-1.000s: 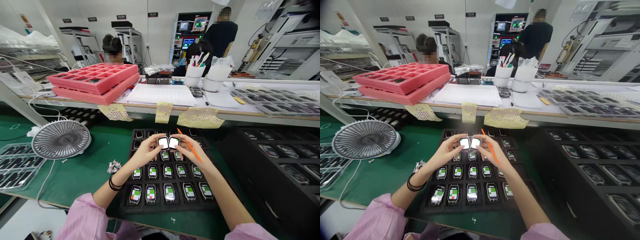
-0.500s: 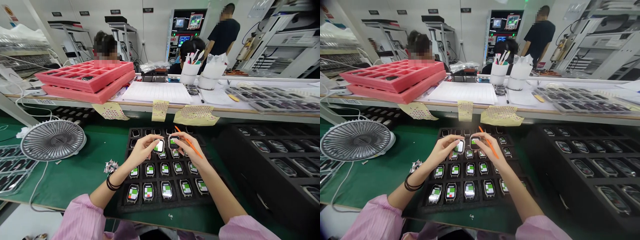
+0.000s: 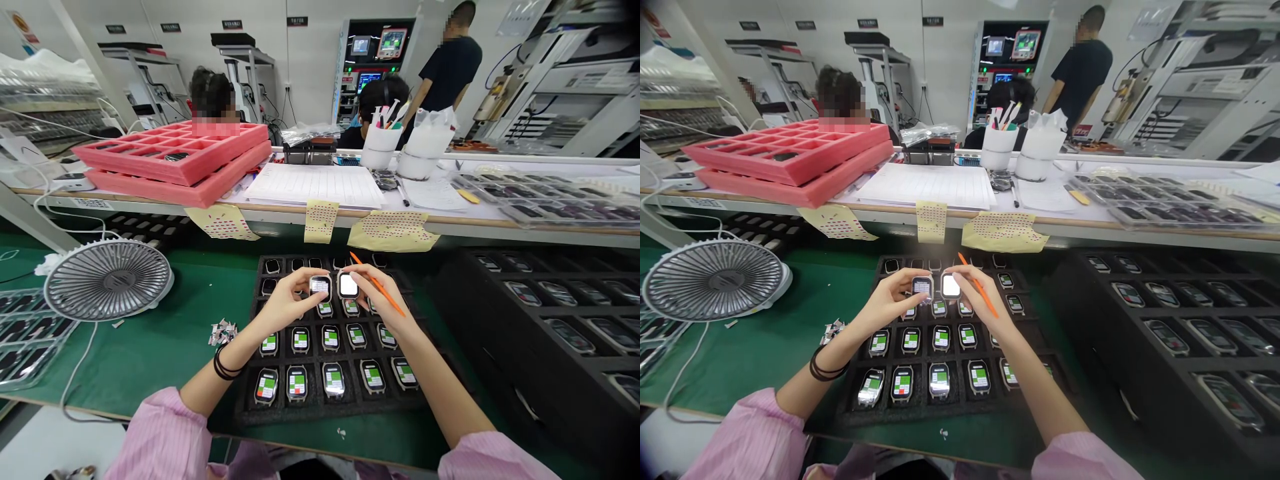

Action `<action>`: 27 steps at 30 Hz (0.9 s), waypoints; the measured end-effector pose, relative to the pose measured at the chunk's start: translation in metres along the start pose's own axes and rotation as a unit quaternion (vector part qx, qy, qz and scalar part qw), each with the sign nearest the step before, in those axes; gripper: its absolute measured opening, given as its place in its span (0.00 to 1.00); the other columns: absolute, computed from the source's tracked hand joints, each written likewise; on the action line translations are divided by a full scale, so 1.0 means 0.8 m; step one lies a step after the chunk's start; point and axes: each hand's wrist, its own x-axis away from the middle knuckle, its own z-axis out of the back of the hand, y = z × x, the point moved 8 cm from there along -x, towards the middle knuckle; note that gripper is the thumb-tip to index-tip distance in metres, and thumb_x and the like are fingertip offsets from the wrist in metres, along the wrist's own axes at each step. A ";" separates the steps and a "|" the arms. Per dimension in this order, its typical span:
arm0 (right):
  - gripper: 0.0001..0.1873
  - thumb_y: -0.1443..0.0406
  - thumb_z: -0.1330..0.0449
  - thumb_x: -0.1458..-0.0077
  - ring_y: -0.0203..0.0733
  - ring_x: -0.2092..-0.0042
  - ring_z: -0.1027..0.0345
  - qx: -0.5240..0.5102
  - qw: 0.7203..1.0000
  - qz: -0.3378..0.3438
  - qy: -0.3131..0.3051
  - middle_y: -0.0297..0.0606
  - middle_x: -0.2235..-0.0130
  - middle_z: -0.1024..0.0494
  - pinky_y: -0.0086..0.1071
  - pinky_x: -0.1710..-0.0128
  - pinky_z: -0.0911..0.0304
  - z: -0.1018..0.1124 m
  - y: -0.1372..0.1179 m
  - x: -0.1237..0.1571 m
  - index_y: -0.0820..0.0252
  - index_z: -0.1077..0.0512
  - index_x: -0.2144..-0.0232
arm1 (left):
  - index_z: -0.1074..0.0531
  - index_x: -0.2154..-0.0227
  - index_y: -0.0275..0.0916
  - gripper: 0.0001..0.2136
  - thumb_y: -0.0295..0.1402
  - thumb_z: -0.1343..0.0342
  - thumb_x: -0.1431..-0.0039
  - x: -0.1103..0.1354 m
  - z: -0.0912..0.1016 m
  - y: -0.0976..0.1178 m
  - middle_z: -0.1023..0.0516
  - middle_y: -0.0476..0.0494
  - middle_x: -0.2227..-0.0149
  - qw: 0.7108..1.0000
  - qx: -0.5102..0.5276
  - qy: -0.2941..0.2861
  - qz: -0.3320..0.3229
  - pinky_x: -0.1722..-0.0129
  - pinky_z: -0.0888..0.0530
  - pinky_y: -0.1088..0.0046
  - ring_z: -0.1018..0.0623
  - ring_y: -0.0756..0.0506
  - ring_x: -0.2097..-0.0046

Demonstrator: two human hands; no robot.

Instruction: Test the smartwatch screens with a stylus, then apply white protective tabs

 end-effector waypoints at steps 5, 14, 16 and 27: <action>0.14 0.55 0.41 0.42 0.33 0.79 0.36 0.005 1.000 0.005 -0.020 0.35 0.72 0.26 0.28 0.81 0.45 -0.002 0.004 -0.002 0.57 0.25 0.58 | 0.30 0.49 0.37 0.20 0.41 0.43 0.41 0.000 -0.001 -0.004 0.23 0.38 0.54 1.000 0.004 -0.006 0.026 0.83 0.33 0.83 0.26 0.48 0.65; 0.20 0.60 0.35 0.47 0.43 0.63 0.24 -0.011 0.995 0.019 -0.096 0.45 0.51 0.25 0.26 0.80 0.38 -0.011 0.014 -0.006 0.56 0.30 0.52 | 0.26 0.52 0.36 0.17 0.41 0.45 0.39 -0.002 0.006 -0.006 0.23 0.43 0.63 0.998 0.027 0.026 0.043 0.84 0.34 0.83 0.33 0.55 0.77; 0.21 0.60 0.34 0.49 0.43 0.63 0.23 -0.007 0.995 0.017 -0.098 0.45 0.51 0.25 0.27 0.78 0.35 -0.012 0.015 -0.006 0.56 0.30 0.52 | 0.25 0.54 0.36 0.17 0.42 0.48 0.38 -0.002 0.008 -0.004 0.23 0.44 0.65 0.998 0.029 0.033 0.051 0.84 0.34 0.83 0.35 0.57 0.79; 0.15 0.56 0.37 0.46 0.36 0.75 0.32 -0.020 1.000 0.002 -0.008 0.35 0.70 0.26 0.28 0.82 0.44 0.005 0.006 -0.004 0.58 0.25 0.59 | 0.30 0.48 0.39 0.20 0.41 0.43 0.41 -0.001 -0.001 -0.008 0.24 0.38 0.51 0.999 0.037 0.000 0.026 0.83 0.32 0.84 0.25 0.48 0.64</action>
